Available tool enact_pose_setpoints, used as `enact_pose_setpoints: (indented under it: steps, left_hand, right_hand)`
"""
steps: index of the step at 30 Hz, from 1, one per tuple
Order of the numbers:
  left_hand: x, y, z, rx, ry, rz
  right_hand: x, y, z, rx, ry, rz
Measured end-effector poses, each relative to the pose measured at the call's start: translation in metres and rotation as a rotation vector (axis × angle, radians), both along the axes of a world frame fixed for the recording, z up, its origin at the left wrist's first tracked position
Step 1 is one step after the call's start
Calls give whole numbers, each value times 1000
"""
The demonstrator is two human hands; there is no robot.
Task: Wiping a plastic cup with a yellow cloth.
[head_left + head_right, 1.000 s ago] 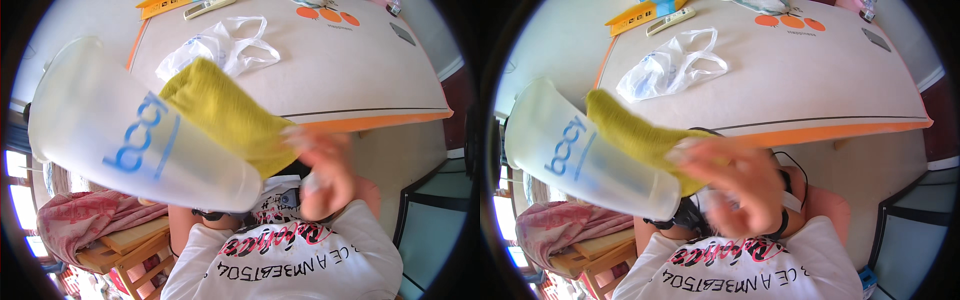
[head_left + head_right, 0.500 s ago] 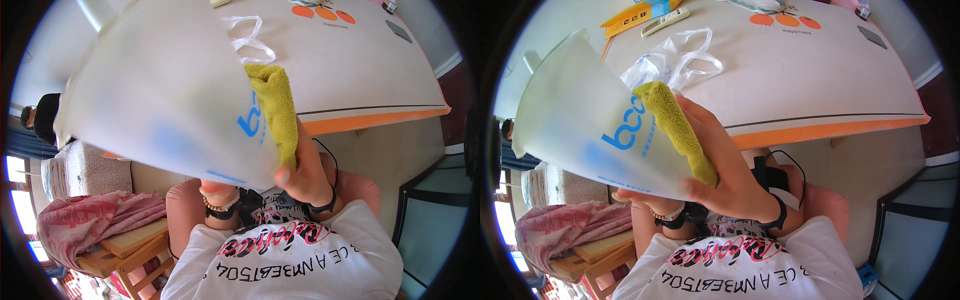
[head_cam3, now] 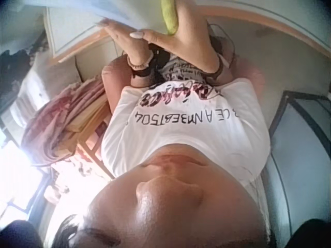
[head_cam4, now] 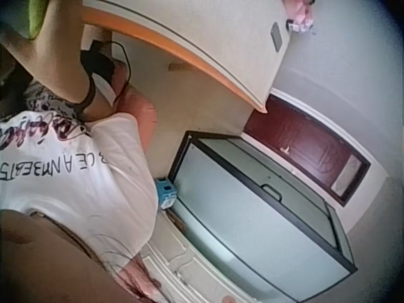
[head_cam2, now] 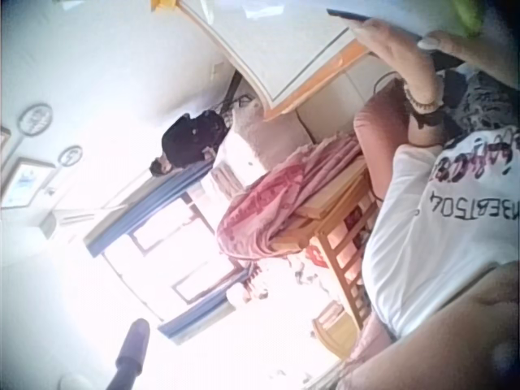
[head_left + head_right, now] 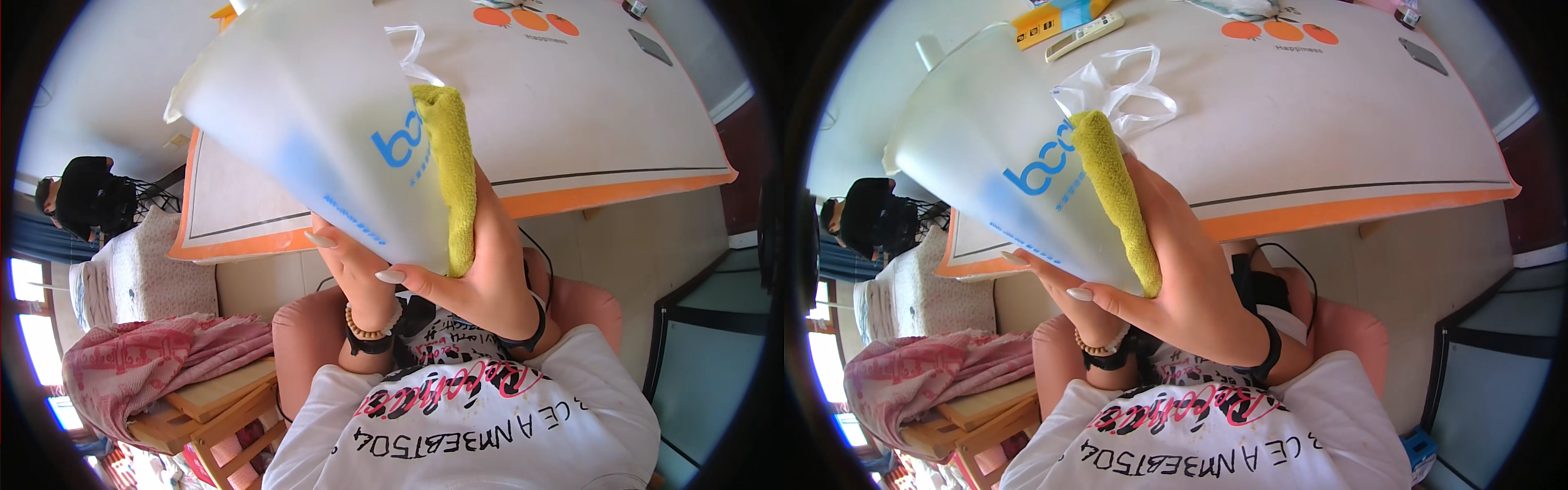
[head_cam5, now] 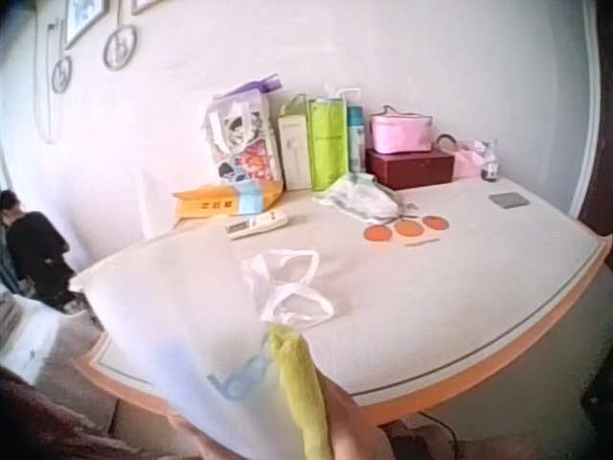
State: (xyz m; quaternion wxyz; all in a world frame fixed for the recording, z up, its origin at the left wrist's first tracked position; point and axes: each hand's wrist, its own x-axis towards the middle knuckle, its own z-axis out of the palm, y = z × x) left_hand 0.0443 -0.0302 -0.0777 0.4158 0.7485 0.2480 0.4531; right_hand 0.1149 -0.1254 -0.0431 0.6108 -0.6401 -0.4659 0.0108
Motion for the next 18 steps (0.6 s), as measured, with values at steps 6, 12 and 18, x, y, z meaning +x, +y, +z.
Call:
enact_pose_setpoints:
  steps: [6, 12, 18]
  left_hand:
    - [7, -5, 17, -365, -320, -201]
    - [5, -4, 23, -446, -311, -381]
    - [-19, -12, 16, -516, -244, -356]
  right_hand:
    - [0, 3, -1, 48, -15, -15]
    - [3, 5, -4, 80, -230, -170]
    - [12, -11, 6, -63, -245, 11]
